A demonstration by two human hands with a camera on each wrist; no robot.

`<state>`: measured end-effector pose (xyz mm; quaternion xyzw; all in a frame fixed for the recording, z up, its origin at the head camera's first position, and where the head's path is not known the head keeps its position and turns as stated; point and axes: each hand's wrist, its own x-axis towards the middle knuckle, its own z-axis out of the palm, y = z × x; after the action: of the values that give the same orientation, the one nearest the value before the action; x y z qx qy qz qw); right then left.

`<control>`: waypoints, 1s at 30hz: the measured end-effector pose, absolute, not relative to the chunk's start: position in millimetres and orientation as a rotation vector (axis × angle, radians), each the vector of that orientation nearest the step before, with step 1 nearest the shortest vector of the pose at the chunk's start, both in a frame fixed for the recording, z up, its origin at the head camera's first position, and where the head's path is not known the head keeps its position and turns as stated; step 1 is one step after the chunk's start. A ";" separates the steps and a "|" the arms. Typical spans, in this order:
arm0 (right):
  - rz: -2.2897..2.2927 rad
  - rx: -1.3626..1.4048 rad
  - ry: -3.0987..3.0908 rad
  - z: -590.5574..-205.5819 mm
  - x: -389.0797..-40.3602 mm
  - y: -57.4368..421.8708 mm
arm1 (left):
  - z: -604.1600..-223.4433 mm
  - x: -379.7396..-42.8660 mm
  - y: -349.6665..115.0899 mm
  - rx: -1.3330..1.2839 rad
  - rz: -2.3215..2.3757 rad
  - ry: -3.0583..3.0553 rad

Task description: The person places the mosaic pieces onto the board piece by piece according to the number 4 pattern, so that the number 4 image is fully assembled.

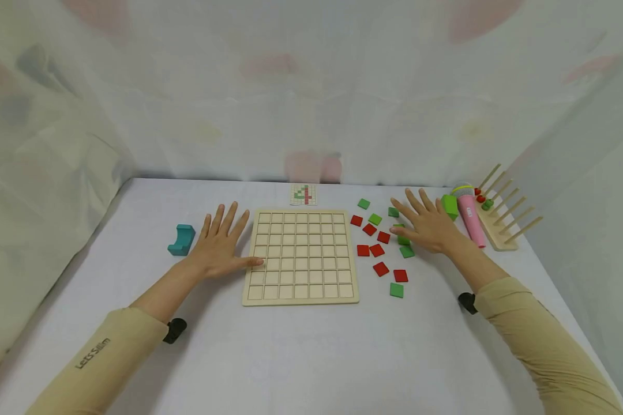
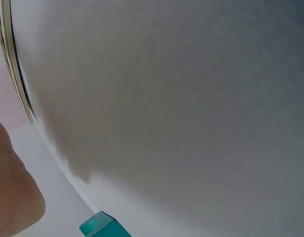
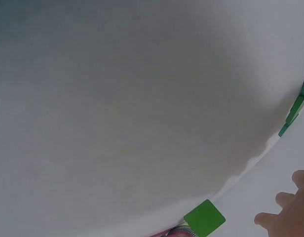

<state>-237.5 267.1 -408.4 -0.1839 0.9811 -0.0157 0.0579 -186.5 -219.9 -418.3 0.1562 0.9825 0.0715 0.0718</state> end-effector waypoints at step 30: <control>-0.337 -0.473 2.977 -390.3 -272.9 240.2 | -408.2 -205.7 -205.6 0.645 0.512 2.752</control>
<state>-272.9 240.2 -390.3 -0.1557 0.9801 -0.1110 0.0541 -205.7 -205.6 -408.2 0.2224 0.9494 0.1766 0.1339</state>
